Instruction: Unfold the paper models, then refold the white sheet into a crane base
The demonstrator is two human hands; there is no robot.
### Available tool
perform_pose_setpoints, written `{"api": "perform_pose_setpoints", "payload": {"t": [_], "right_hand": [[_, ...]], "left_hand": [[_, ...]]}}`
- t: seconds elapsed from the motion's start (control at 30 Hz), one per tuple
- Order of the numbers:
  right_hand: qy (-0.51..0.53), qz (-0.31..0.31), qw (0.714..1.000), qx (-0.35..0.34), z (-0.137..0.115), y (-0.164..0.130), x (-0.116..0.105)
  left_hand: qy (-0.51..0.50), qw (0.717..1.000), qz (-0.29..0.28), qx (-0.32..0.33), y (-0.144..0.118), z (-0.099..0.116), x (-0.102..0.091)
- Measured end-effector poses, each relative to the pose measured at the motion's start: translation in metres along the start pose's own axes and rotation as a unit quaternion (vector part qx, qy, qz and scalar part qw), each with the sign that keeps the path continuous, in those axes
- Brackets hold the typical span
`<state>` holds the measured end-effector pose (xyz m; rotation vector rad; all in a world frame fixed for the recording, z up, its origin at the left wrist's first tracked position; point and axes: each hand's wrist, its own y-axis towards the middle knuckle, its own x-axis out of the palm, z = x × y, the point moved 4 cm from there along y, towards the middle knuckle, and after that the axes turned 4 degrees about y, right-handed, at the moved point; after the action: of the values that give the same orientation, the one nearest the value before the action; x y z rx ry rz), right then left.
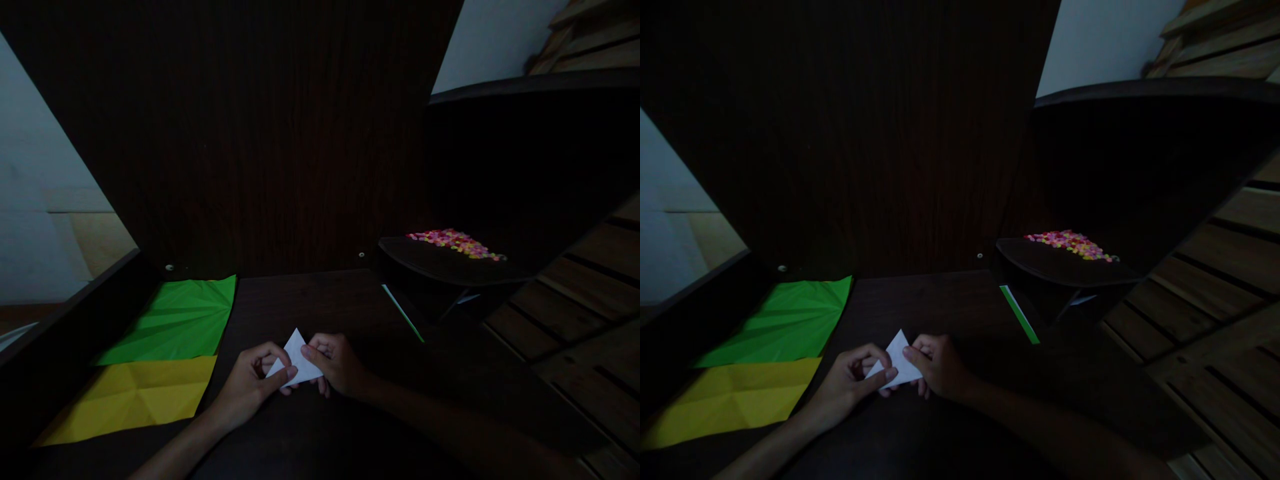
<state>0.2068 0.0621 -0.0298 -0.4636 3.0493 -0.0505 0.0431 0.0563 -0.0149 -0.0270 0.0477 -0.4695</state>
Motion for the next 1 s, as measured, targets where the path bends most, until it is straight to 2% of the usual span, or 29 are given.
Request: {"api": "perform_pose_setpoints", "payload": {"t": [0.37, 0.57, 0.8, 1.0], "right_hand": [[0.020, 0.001, 1.000, -0.015, 0.001, 0.002, 0.000], [0.053, 0.010, 0.998, -0.027, -0.001, 0.007, -0.003], [0.099, -0.015, 0.994, -0.044, -0.004, 0.005, -0.008], [0.066, 0.026, 0.997, -0.037, -0.001, 0.008, -0.011]], "left_hand": [[-0.015, 1.000, 0.003, -0.002, 0.002, -0.003, -0.001], [-0.039, 0.998, 0.039, -0.015, 0.003, -0.006, -0.004], [-0.048, 0.995, 0.083, -0.016, 0.002, -0.003, -0.008], [-0.047, 0.996, 0.082, -0.011, 0.002, -0.001, -0.008]]}}
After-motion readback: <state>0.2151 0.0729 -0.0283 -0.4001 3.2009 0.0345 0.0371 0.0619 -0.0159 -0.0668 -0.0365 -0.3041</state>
